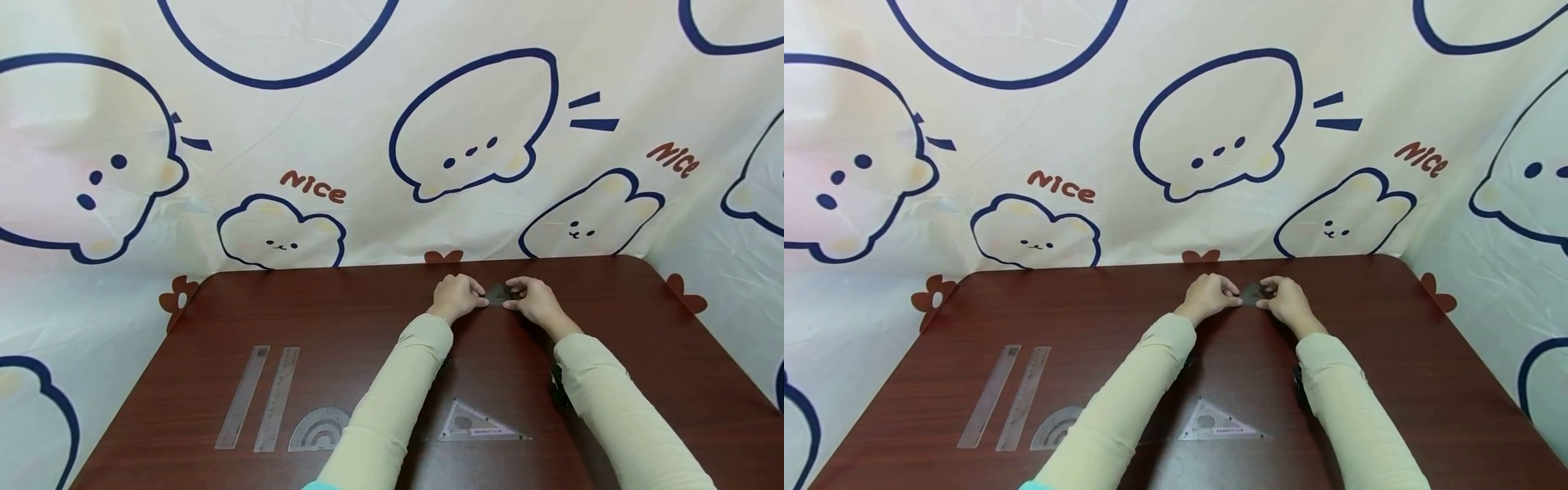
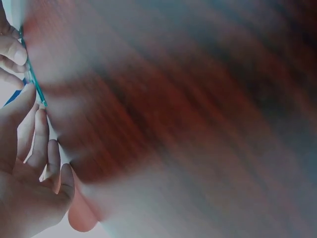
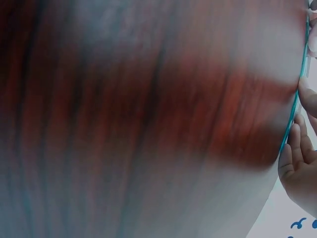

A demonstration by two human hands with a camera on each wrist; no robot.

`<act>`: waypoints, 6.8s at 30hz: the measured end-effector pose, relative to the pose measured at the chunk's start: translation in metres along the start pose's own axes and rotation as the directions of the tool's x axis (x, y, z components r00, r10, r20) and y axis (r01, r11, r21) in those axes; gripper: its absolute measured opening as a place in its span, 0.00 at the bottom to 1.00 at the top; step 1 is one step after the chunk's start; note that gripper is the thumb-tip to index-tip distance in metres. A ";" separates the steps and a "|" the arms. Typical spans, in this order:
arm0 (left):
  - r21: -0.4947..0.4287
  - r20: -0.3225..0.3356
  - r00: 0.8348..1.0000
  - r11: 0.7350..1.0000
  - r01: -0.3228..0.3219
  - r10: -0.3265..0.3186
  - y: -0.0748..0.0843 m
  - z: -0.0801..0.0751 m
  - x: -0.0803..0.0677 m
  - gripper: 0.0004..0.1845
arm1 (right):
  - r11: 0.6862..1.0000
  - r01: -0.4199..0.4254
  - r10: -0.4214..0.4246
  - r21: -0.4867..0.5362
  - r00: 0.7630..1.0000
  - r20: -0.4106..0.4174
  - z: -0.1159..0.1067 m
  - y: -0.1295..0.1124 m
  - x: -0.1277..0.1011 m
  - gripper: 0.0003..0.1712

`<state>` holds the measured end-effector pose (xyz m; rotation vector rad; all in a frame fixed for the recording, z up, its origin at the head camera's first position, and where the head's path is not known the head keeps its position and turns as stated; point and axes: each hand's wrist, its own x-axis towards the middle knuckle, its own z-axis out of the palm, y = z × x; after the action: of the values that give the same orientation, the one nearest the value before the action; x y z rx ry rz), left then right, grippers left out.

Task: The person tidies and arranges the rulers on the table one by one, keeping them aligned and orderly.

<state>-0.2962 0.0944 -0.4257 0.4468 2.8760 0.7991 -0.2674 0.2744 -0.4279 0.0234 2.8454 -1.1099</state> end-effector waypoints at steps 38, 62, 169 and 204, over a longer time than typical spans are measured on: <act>0.141 0.092 0.991 0.984 -0.111 0.099 0.007 0.001 0.000 0.30 | 0.993 0.063 -0.068 -0.097 0.996 -0.054 -0.013 0.015 -0.008 0.22; 0.179 0.034 0.999 0.984 -0.027 0.022 0.010 0.009 -0.001 0.32 | 0.995 -0.055 0.039 -0.082 0.982 -0.185 -0.012 0.010 -0.014 0.18; -0.120 0.050 0.997 0.992 -0.046 0.052 0.026 -0.009 -0.036 0.11 | 0.987 0.109 -0.116 -0.117 0.992 -0.053 -0.038 0.019 -0.064 0.10; -0.153 0.117 0.982 0.980 -0.128 0.146 0.056 -0.007 -0.064 0.10 | 0.969 0.175 -0.194 -0.175 0.976 -0.098 -0.057 0.030 -0.119 0.07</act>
<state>-0.2227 0.1171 -0.3879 0.6588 2.6699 0.9562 -0.1519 0.3370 -0.3957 -0.1998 3.0859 -0.9244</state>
